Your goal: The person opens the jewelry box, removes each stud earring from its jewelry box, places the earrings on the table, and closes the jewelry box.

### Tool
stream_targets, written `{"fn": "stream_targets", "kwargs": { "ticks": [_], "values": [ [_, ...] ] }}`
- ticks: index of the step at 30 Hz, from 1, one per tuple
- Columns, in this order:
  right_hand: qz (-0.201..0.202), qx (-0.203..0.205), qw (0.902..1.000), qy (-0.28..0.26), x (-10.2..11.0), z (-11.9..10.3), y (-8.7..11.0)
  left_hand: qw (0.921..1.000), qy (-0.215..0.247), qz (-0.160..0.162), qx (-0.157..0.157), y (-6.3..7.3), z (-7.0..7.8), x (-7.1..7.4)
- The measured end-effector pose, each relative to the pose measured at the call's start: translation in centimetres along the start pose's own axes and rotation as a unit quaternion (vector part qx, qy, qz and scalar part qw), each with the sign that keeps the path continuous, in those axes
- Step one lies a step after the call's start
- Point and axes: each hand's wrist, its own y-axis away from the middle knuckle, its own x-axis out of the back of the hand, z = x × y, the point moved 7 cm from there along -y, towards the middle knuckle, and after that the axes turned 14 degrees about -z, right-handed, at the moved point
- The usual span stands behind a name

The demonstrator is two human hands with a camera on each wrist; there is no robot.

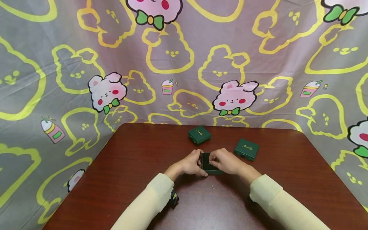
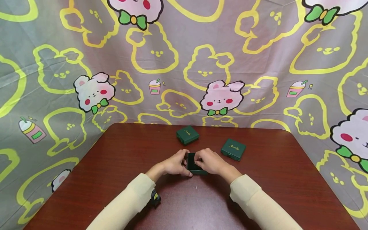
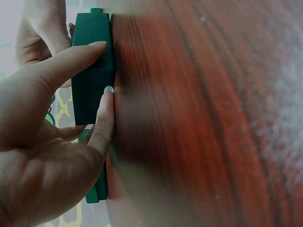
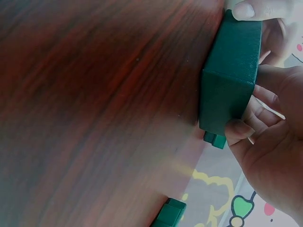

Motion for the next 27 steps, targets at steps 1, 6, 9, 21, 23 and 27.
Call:
{"fn": "stream_targets", "kwargs": {
  "ticks": [1,6,9,21,23,27],
  "values": [
    [0.001,0.0,1.0,0.0,0.02,0.04,-0.01,1.0,0.0,0.0,0.0,0.0,0.01,0.01],
    [0.004,-0.001,1.0,-0.001,0.11,0.18,-0.07,1.0,-0.001,0.001,0.0,0.01,0.05,0.06],
    [0.001,-0.003,1.0,-0.007,0.12,0.23,-0.06,1.0,-0.005,0.005,-0.003,0.01,0.13,0.04],
    [-0.002,-0.012,0.9998,-0.018,0.25,0.25,0.07,0.9999,-0.009,0.008,-0.002,0.09,0.22,0.06],
    [-0.002,-0.013,0.9998,-0.016,0.31,0.23,0.1,0.9999,-0.007,0.008,-0.002,0.12,0.27,0.08],
    [-0.003,-0.014,0.9998,-0.012,0.47,0.2,0.19,1.0,-0.003,0.006,0.0,0.16,0.3,0.1]
  ]
}}
